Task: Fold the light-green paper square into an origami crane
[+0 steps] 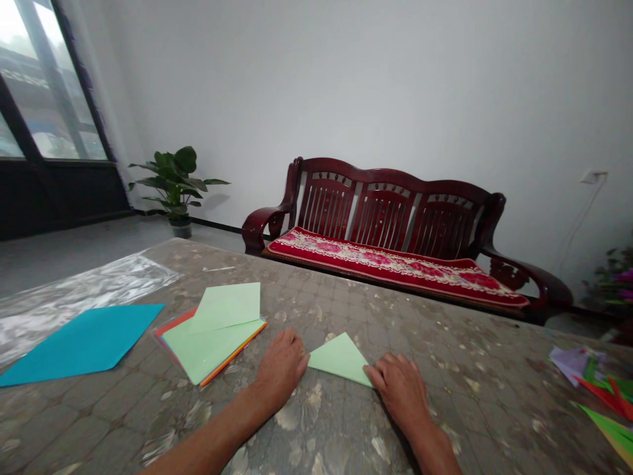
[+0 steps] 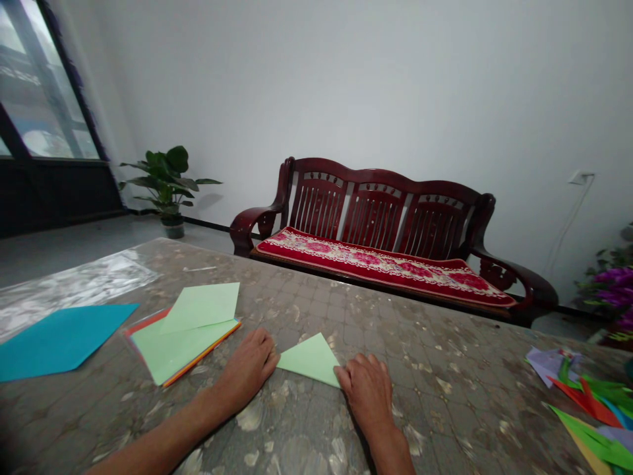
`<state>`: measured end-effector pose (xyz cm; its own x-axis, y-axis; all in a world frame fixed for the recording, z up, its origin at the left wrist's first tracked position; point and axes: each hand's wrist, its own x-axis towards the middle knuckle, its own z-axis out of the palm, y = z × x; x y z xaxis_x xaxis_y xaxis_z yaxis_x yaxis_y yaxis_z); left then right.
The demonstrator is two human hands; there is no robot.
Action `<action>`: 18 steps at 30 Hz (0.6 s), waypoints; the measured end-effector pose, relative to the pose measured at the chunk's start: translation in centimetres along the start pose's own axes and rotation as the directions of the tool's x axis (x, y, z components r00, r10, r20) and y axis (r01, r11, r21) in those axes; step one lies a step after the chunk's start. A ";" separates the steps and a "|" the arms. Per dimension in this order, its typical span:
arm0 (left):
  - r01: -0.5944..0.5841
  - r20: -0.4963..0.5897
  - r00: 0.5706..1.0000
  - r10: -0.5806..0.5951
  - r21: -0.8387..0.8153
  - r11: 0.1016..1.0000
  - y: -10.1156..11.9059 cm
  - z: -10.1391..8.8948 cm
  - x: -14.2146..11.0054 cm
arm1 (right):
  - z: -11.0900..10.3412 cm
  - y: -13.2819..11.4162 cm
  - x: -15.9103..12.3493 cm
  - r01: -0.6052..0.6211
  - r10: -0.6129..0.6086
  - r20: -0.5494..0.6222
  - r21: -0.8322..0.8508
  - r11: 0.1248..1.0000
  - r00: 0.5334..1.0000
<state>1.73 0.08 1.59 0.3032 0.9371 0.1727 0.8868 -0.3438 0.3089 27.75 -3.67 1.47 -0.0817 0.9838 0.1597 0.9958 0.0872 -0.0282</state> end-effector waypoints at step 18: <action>0.004 -0.010 1.000 -0.002 0.136 0.991 0.1 -0.7 -0.3 | -0.2 -0.3 -0.2 -0.016 0.015 -0.031 -0.043 0.999 0.999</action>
<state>1.46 -0.29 2.26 0.2975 0.9374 0.1812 0.9271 -0.3290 0.1795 27.48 -3.93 1.69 -0.0657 0.9796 0.1900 0.9978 0.0646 0.0118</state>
